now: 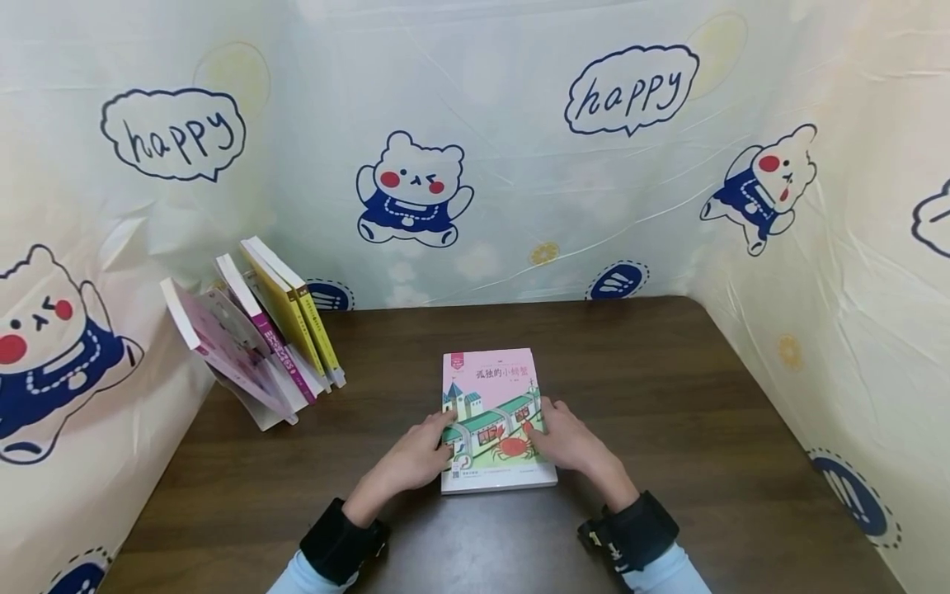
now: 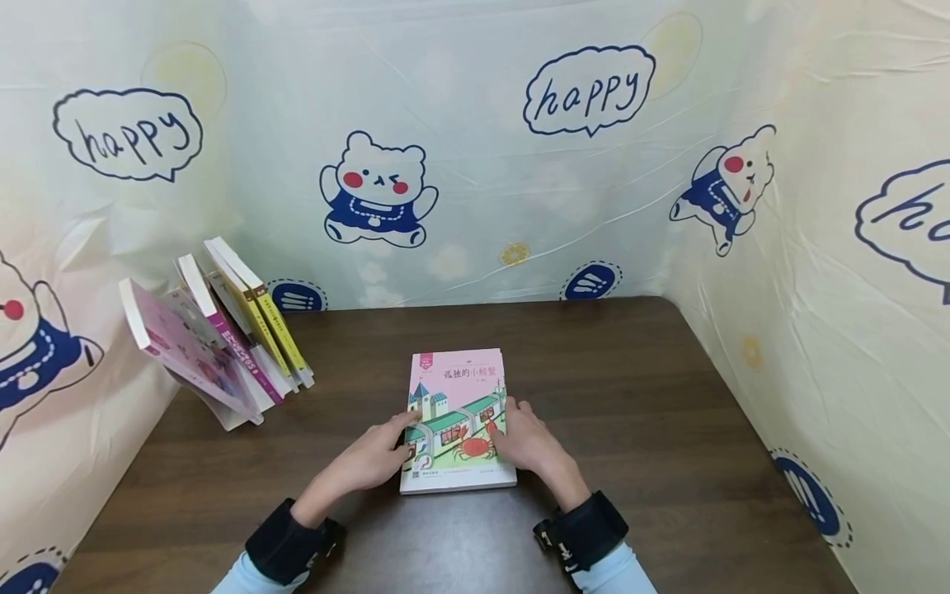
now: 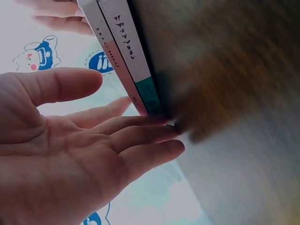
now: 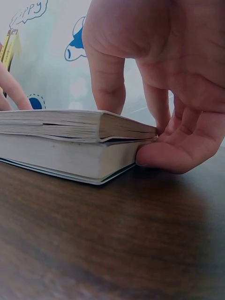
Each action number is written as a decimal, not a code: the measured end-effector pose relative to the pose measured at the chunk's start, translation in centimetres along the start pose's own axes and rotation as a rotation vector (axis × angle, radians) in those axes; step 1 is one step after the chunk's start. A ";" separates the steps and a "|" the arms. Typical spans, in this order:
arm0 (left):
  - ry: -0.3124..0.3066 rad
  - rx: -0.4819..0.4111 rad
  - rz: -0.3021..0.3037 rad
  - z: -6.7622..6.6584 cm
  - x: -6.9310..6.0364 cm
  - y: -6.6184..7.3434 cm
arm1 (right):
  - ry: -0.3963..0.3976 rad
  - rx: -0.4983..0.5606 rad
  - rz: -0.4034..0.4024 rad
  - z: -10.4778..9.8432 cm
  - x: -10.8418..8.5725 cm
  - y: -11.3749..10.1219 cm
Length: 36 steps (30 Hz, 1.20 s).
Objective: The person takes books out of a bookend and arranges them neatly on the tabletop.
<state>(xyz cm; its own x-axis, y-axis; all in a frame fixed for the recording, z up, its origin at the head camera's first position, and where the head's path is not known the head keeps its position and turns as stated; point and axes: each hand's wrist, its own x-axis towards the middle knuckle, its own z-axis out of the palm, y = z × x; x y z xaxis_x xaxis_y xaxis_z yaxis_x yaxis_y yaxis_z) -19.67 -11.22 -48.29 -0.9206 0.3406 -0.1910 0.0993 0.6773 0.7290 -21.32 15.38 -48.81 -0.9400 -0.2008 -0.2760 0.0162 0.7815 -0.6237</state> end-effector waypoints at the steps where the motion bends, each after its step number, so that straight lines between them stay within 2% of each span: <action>1: 0.000 -0.002 0.002 0.0 -0.1 0.0 | 0.000 0.000 0.000 0.0 0.0 0.0; 9: 0.044 -0.018 0.009 -0.6 -0.5 -0.4 | -0.001 0.000 0.005 0.0 0.0 0.0; 11: 0.088 -0.034 -0.002 -0.7 -0.5 -0.6 | -0.001 -0.001 0.006 -0.1 0.0 0.0; 17: 0.297 -0.080 -0.014 -1.3 -0.6 -1.3 | -0.004 -0.007 0.011 -0.1 0.0 0.0; 23: 0.447 -0.125 -0.010 -2.3 -1.1 -1.7 | -0.006 -0.002 0.014 -0.1 0.0 0.1; 26: 0.495 -0.124 -0.022 -2.9 -1.6 -1.9 | -0.007 0.001 0.010 0.0 0.0 0.1; 36: 0.595 -0.089 -0.067 -5.8 -2.9 -2.9 | -0.003 0.001 -0.008 0.1 0.0 0.2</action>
<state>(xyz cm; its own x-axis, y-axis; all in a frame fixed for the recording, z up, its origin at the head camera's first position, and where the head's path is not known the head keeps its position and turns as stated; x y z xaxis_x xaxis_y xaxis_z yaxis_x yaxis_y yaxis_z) -19.44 -17.92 -46.02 -0.9795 -0.1416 0.1434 0.0255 0.6186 0.7853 -21.31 15.48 -49.03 -0.9390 -0.2084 -0.2735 0.0094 0.7795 -0.6264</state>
